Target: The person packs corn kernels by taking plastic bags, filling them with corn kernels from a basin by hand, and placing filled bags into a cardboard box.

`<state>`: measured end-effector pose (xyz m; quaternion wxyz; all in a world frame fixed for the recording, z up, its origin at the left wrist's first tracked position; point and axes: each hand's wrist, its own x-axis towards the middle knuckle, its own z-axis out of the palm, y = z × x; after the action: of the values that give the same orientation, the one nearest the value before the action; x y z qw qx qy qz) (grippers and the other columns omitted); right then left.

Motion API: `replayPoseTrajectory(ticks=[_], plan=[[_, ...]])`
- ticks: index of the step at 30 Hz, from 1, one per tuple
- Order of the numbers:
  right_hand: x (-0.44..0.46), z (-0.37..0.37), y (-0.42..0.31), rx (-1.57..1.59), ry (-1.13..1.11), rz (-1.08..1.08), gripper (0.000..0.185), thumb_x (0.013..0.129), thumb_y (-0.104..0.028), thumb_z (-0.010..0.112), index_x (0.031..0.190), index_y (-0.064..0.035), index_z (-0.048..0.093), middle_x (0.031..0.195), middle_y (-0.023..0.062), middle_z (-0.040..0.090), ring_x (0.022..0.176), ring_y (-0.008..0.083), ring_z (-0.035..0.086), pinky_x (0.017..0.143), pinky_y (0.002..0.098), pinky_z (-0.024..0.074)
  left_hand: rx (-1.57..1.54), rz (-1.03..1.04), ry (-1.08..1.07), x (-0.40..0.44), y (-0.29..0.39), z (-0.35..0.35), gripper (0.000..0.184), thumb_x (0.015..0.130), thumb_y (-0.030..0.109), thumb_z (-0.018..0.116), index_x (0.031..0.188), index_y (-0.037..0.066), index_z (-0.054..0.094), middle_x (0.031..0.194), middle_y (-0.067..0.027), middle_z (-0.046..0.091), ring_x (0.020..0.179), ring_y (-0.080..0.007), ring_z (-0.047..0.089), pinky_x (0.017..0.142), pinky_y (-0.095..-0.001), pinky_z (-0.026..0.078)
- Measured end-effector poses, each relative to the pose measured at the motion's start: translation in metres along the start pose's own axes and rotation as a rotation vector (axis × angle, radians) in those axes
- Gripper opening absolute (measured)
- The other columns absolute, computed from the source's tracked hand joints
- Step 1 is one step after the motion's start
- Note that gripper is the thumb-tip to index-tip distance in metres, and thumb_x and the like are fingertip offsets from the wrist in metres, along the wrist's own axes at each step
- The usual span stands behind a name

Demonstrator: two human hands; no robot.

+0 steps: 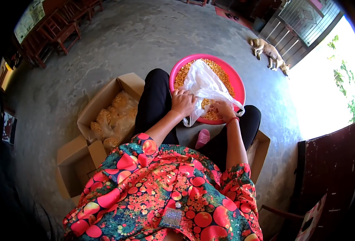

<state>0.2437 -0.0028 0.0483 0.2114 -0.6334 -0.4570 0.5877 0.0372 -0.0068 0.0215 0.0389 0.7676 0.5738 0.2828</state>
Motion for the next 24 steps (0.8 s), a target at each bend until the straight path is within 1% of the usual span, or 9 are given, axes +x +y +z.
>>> replayPoseTrajectory(ticks=[3,4,7,9,12,16,18,20,24], plan=[[0.006,0.0,0.0,-0.036,0.032,-0.044,0.016,0.079,-0.013,0.048,0.083,-0.0027,0.059,0.059,0.0016,0.048,0.042,0.0095,0.041,0.037,0.0235,0.0332,-0.005,-0.001,-0.003,0.0,0.0,0.002,0.037,0.083,0.034,0.039,0.079,0.007,0.064,0.092,-0.0075,0.06,0.097,-0.0235,0.051,0.09,-0.0401,0.028],[0.014,-0.002,0.005,-0.237,0.032,-0.286,0.017,0.08,-0.014,0.048,0.082,-0.0022,0.059,0.057,0.0008,0.047,0.039,0.0086,0.038,0.035,0.0231,0.0296,0.0,0.005,0.012,0.001,-0.001,0.002,0.037,0.083,0.034,0.039,0.079,0.008,0.064,0.092,-0.0076,0.061,0.096,-0.0236,0.051,0.09,-0.0402,0.028],[0.026,0.001,0.001,-0.438,0.023,-0.55,0.018,0.08,-0.014,0.047,0.082,-0.0017,0.059,0.056,0.0005,0.046,0.037,0.008,0.036,0.034,0.0228,0.0275,-0.003,0.008,0.026,0.0,-0.002,0.003,0.037,0.083,0.034,0.039,0.079,0.008,0.064,0.091,-0.0078,0.061,0.096,-0.0238,0.051,0.089,-0.0403,0.029],[0.02,0.006,-0.016,-0.211,0.055,-0.262,0.016,0.079,-0.013,0.048,0.08,-0.0011,0.059,0.06,0.0017,0.048,0.041,0.0085,0.038,0.035,0.0231,0.0309,-0.012,0.008,0.027,0.0,-0.001,0.003,0.037,0.083,0.035,0.039,0.079,0.008,0.064,0.091,-0.0078,0.061,0.095,-0.0239,0.052,0.089,-0.0403,0.029],[0.025,0.008,-0.029,0.002,0.068,-0.132,0.017,0.08,-0.013,0.048,0.081,0.0001,0.059,0.063,0.0023,0.049,0.046,0.0087,0.041,0.038,0.0217,0.0335,-0.013,0.008,0.068,0.0,-0.001,0.003,0.037,0.083,0.035,0.039,0.078,0.007,0.064,0.089,-0.008,0.061,0.094,-0.0241,0.052,0.088,-0.0402,0.03],[0.004,0.024,-0.044,0.206,0.138,-0.203,0.02,0.08,-0.016,0.052,0.089,0.001,0.058,0.085,0.0093,0.054,0.077,0.0159,0.054,0.056,0.0265,0.0482,-0.015,0.022,0.086,-0.001,0.0,0.002,0.037,0.083,0.034,0.041,0.076,0.007,0.064,0.085,-0.0081,0.061,0.092,-0.0242,0.053,0.086,-0.0401,0.031],[0.034,0.0,-0.016,-0.163,0.059,-0.509,0.023,0.08,-0.019,0.054,0.092,0.0006,0.058,0.095,0.0102,0.054,0.087,0.0192,0.054,0.063,0.0296,0.0506,-0.028,0.023,0.089,-0.001,-0.001,0.002,0.036,0.083,0.034,0.042,0.075,0.007,0.064,0.084,-0.0081,0.061,0.091,-0.0242,0.053,0.085,-0.0402,0.031],[-0.008,0.016,-0.043,0.071,0.146,-0.327,0.025,0.08,-0.021,0.054,0.093,0.0001,0.059,0.095,0.0083,0.055,0.087,0.0171,0.054,0.063,0.0274,0.05,-0.01,0.027,0.094,-0.001,-0.001,0.003,0.036,0.083,0.035,0.042,0.075,0.007,0.064,0.083,-0.008,0.061,0.09,-0.0241,0.053,0.084,-0.0401,0.032],[-0.009,-0.007,-0.03,-0.188,-0.061,-0.193,0.024,0.081,-0.023,0.051,0.085,-0.002,0.062,0.076,0.0028,0.06,0.068,0.0125,0.057,0.057,0.0217,0.0473,-0.007,0.011,0.056,-0.001,-0.001,0.001,0.037,0.083,0.035,0.041,0.077,0.008,0.065,0.085,-0.0076,0.061,0.092,-0.0234,0.053,0.085,-0.0403,0.031]])
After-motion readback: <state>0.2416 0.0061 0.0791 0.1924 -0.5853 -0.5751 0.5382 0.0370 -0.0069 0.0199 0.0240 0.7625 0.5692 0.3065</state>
